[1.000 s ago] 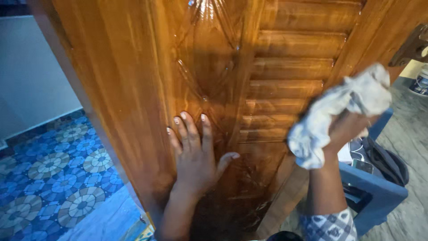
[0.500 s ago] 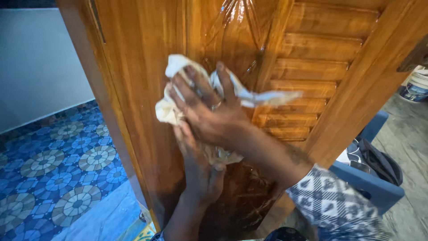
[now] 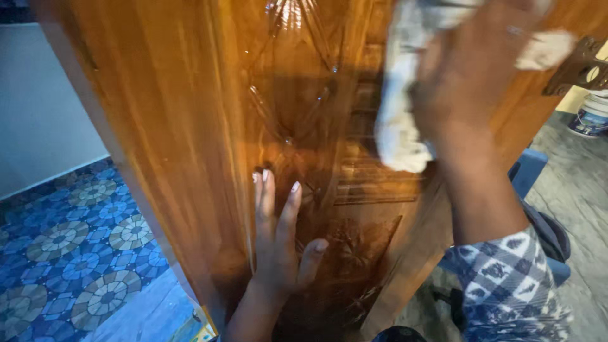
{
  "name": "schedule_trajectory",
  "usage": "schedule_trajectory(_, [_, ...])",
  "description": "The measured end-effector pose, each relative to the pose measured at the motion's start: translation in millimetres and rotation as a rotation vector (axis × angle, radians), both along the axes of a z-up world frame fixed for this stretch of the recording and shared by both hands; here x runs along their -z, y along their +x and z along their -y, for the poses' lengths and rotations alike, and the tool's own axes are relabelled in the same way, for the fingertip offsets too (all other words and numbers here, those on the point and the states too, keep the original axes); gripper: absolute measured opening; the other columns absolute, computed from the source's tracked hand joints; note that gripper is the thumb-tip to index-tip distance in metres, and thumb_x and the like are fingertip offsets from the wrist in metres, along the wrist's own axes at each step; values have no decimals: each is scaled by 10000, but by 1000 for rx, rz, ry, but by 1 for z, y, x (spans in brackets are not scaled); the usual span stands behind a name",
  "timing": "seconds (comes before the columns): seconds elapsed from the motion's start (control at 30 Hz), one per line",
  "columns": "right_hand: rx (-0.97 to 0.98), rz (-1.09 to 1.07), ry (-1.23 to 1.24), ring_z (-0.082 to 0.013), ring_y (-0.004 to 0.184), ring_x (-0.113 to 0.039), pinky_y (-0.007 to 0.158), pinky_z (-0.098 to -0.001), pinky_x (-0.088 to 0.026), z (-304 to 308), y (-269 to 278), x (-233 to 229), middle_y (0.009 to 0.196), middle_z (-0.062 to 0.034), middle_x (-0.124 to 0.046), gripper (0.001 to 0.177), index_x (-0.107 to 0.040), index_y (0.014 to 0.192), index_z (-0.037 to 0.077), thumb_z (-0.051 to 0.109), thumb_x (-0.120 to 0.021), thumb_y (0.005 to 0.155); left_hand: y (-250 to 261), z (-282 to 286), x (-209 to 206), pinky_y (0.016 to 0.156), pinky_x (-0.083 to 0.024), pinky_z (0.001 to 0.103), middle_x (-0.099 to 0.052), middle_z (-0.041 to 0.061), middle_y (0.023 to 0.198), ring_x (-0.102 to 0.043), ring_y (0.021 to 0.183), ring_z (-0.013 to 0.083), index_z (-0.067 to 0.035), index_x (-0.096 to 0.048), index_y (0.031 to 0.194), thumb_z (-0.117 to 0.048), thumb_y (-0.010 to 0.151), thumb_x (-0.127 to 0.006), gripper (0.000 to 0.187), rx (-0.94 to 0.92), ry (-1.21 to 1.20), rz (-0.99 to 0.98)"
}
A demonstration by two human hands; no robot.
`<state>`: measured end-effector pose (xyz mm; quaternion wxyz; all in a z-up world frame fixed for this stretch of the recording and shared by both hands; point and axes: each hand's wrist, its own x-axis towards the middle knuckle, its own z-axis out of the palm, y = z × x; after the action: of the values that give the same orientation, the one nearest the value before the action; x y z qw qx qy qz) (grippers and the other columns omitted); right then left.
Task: The person wipes the surface of a wooden door using a white cloth. They systematically rub the cloth over the carved panels and flat sections of the door, moving from the upper areas down to the lower sections. The person uses both hands to apply pressure and maneuver the cloth across the wood grain.
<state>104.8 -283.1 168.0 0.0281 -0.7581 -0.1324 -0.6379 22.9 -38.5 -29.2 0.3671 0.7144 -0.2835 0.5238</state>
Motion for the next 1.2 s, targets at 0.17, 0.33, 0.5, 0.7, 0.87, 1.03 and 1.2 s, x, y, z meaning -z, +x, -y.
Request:
schedule_trajectory(0.17, [45,51,96,-362,1607,-103,1333,-525,-43,51,-1,43,1745,-226,-193,505,-482,1541,-7,187,-394,1083,6,11,-3,1317,-196,631,-187,347,1693,-138,1608,578,-45,-411,1581,-517,1087,-521,693,-16,39,-51])
schedule_trajectory(0.33, [-206,62,265,-444,1635,-143,1324,-550,-97,46,-13,105,1702,-285,-217,467,-629,1431,89,213,-432,1027,4,16,-6,1319,-175,635,-194,319,1698,-142,1610,559,-68,-439,1573,-516,1055,-527,690,-38,45,-57])
schedule_trajectory(0.5, [-145,19,157,-462,1607,-202,1337,-580,-154,54,-17,121,1687,-274,-277,653,-497,1546,-82,232,-447,976,-5,16,-16,1325,-191,628,-226,300,1698,-166,1619,537,-80,-498,1539,-516,1055,-513,652,-2,28,-51])
schedule_trajectory(0.7, [-96,56,4,-438,1596,-212,1338,-545,-195,35,-17,29,1683,-267,-272,589,-459,1597,-27,135,-551,1038,-11,0,-24,1321,-226,606,-239,325,1690,-180,1619,536,-59,-543,1495,-533,1077,-487,634,18,-41,-32])
schedule_trajectory(0.87, [-3,-1,-131,-522,1499,-295,1244,-685,-204,-76,-7,-21,1577,-323,-370,639,-479,1556,42,358,-710,1051,-13,-23,-24,1325,-250,587,-296,340,1665,-260,1605,532,-49,-577,1445,-473,1099,-479,556,20,-157,32])
schedule_trajectory(1.03, [-134,73,-471,-514,1426,-347,1099,-753,-266,-178,-35,-15,1569,-261,-425,634,-482,1598,194,433,-712,1059,-21,-40,-22,1325,-276,556,-356,324,1638,-324,1587,494,-26,-614,1391,-424,1098,-482,512,-10,-228,47])
schedule_trajectory(1.2, [-61,-31,-607,-453,1356,-507,1091,-620,-396,-180,-33,-45,1458,-226,-539,554,-465,1576,86,288,-603,1078,-29,-47,-22,1334,-304,539,-437,301,1589,-387,1566,460,12,-666,1300,-387,1107,-472,484,-5,-297,86])
